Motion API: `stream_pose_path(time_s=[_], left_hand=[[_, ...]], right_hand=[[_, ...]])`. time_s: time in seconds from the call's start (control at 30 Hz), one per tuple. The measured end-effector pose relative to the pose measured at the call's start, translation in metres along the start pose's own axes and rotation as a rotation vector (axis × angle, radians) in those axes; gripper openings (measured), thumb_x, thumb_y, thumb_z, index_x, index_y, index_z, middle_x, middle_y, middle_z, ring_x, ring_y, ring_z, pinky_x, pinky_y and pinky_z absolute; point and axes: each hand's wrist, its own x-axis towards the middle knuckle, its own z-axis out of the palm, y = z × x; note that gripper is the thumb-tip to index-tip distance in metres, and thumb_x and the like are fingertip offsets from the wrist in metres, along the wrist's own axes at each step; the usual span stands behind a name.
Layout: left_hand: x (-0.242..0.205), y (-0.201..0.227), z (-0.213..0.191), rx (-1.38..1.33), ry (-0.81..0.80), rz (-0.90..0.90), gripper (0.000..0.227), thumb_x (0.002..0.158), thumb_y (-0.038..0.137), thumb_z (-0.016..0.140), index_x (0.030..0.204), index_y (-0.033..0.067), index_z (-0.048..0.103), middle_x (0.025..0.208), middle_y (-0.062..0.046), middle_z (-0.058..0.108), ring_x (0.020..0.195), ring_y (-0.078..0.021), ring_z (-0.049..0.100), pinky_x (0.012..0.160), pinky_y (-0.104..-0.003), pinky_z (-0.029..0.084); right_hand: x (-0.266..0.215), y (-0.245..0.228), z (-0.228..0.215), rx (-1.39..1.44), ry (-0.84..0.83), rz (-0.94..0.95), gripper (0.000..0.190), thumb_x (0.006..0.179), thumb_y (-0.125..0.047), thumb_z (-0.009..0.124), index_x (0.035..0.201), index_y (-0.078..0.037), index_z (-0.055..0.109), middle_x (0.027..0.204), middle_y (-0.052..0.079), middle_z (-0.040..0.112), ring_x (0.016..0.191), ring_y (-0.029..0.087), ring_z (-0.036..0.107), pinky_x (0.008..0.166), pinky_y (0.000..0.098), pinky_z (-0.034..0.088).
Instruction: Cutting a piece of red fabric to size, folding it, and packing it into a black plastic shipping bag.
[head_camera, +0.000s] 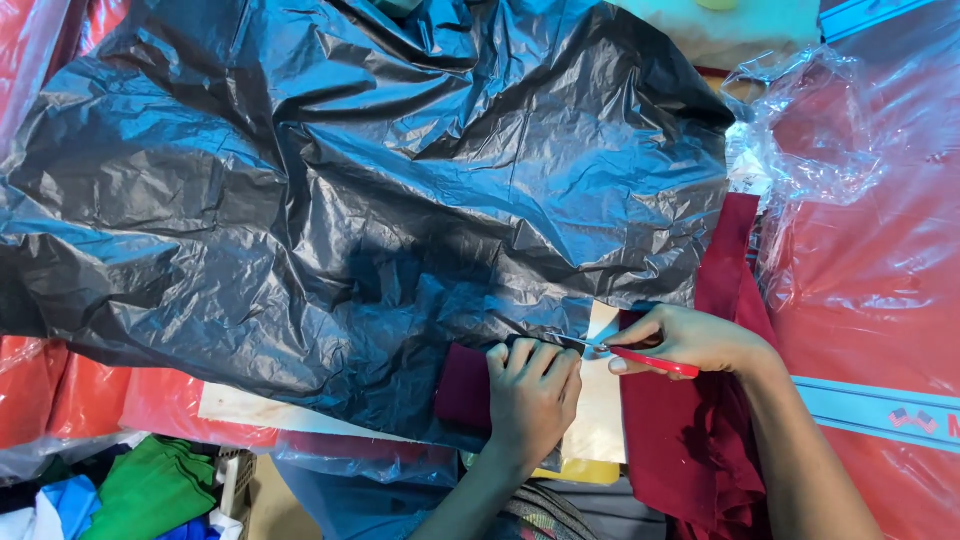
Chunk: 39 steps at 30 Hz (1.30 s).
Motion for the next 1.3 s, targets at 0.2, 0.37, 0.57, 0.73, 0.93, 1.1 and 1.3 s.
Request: stream_pose_path(time_s=[0.2, 0.37, 0.57, 0.73, 0.93, 1.1, 1.3], left_hand=[[0.0, 0.0, -0.001, -0.026, 0.019, 0.001, 0.008, 0.095, 0.019, 0.075, 0.098, 0.0115, 0.077, 0.092, -0.004, 0.072, 0.089, -0.0247, 0.058, 0.078, -0.043, 0.037], [0.0, 0.001, -0.002, -0.044, 0.027, 0.0, 0.009, 0.095, 0.018, 0.077, 0.099, 0.01, 0.078, 0.093, -0.006, 0.074, 0.087, -0.0246, 0.059, 0.076, -0.043, 0.038], [-0.002, 0.0, 0.0, -0.054, 0.029, 0.007, 0.013, 0.094, 0.021, 0.079, 0.101, 0.0099, 0.079, 0.096, -0.006, 0.076, 0.088, -0.0239, 0.061, 0.076, -0.042, 0.039], [-0.002, 0.0, -0.002, -0.088, 0.036, 0.016, 0.011, 0.095, 0.018, 0.078, 0.099, 0.008, 0.078, 0.093, -0.006, 0.074, 0.085, -0.0246, 0.06, 0.074, -0.042, 0.038], [0.002, -0.001, -0.007, -0.112, 0.051, 0.02, 0.008, 0.091, 0.014, 0.081, 0.091, 0.0076, 0.076, 0.09, -0.006, 0.074, 0.084, -0.0255, 0.06, 0.073, -0.041, 0.039], [0.005, 0.002, -0.006, -0.113, 0.12, 0.02, 0.017, 0.1, 0.017, 0.071, 0.087, 0.0067, 0.075, 0.08, -0.006, 0.072, 0.075, -0.0249, 0.057, 0.067, -0.04, 0.037], [0.009, 0.004, -0.014, -0.091, 0.126, 0.04, 0.007, 0.1, 0.013, 0.071, 0.096, 0.0071, 0.074, 0.078, -0.006, 0.068, 0.075, -0.0252, 0.056, 0.068, -0.04, 0.037]], right_hand=[[0.004, 0.003, 0.002, -0.016, 0.011, -0.035, 0.035, 0.083, -0.042, 0.082, 0.105, -0.017, 0.094, 0.078, -0.013, 0.05, 0.069, 0.009, 0.035, 0.061, 0.0256, 0.033], [0.011, 0.002, 0.004, -0.003, -0.001, -0.063, 0.035, 0.083, -0.042, 0.081, 0.107, -0.018, 0.093, 0.08, -0.012, 0.043, 0.072, 0.007, 0.034, 0.064, 0.0234, 0.033], [0.017, -0.004, 0.005, -0.041, 0.003, -0.024, 0.038, 0.082, -0.043, 0.081, 0.112, -0.023, 0.093, 0.085, -0.017, 0.049, 0.076, 0.004, 0.041, 0.069, 0.0207, 0.038], [0.026, -0.002, 0.004, -0.067, 0.009, -0.103, 0.037, 0.081, -0.047, 0.081, 0.102, -0.019, 0.093, 0.08, -0.015, 0.05, 0.074, 0.004, 0.042, 0.065, 0.0223, 0.039], [0.036, -0.011, 0.002, -0.051, -0.054, -0.227, 0.027, 0.086, -0.041, 0.082, 0.081, -0.015, 0.082, 0.066, -0.007, 0.047, 0.064, 0.01, 0.035, 0.057, 0.0256, 0.034], [0.042, -0.022, 0.003, -0.141, -0.03, -0.135, 0.044, 0.076, -0.052, 0.08, 0.106, -0.019, 0.082, 0.083, -0.007, 0.074, 0.068, 0.007, 0.057, 0.065, 0.0253, 0.045], [0.051, -0.025, 0.006, -0.124, -0.021, -0.189, 0.049, 0.08, -0.046, 0.079, 0.119, -0.018, 0.084, 0.088, -0.014, 0.078, 0.069, 0.002, 0.046, 0.062, 0.0242, 0.043]])
